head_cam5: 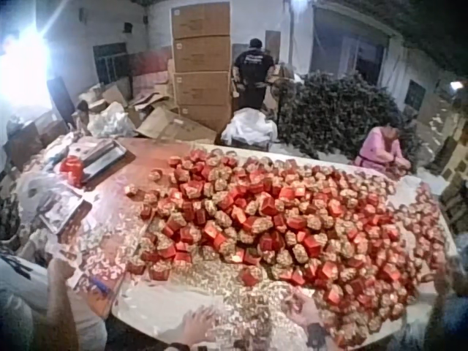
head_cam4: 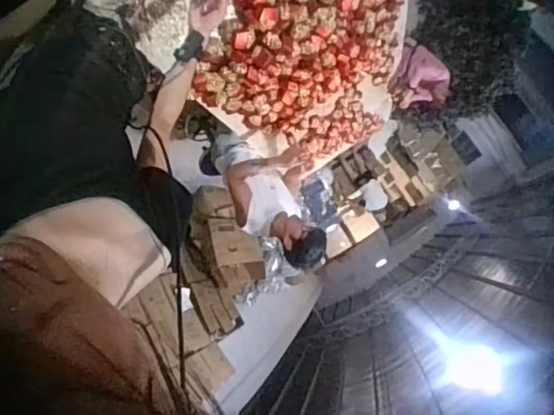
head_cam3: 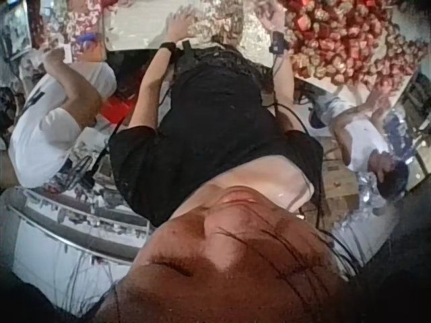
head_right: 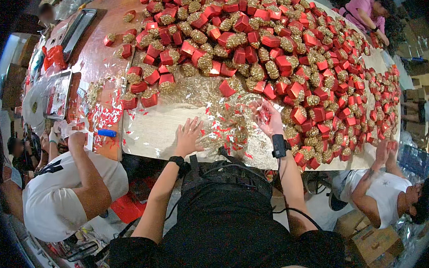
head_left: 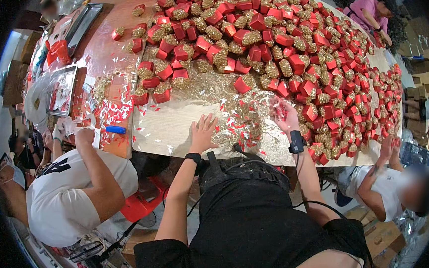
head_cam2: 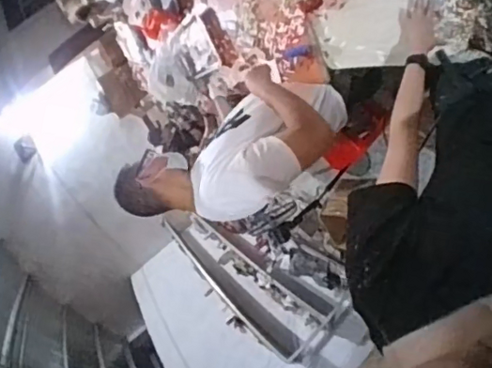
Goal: Sorting and arranging small red and gold gift boxes on a large table in a manufacturing facility.
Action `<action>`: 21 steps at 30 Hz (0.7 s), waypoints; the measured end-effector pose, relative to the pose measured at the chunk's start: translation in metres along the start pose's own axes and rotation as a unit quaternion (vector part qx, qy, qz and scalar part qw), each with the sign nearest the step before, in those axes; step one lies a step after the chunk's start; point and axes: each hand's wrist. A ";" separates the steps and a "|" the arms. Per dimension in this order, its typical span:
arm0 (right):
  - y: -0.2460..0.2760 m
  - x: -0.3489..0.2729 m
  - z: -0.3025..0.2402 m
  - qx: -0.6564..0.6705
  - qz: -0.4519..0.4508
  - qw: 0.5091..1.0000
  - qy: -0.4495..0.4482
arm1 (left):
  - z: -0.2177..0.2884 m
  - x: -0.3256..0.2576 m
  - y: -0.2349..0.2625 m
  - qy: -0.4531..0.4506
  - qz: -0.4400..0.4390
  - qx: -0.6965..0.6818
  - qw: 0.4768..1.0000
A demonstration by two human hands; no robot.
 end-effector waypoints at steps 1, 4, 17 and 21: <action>-0.017 -0.006 0.009 -0.005 -0.004 1.000 0.005 | -0.004 -0.004 -0.002 0.008 -0.003 -0.002 1.000; -0.020 -0.009 0.013 -0.018 -0.018 0.998 0.050 | -0.003 -0.004 0.000 0.010 -0.002 -0.007 1.000; -0.016 -0.004 0.017 -0.017 -0.035 0.999 -0.001 | 0.000 -0.004 -0.003 0.012 -0.004 0.001 1.000; -0.020 -0.006 0.013 0.050 0.014 0.994 -0.097 | -0.001 -0.003 -0.008 0.010 0.004 -0.006 1.000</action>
Point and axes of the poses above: each hand's wrist, its own x-axis towards the middle knuckle, its own y-axis out of the back of the hand, z = x × y, and after that the axes turned 4 degrees about y, right-handed
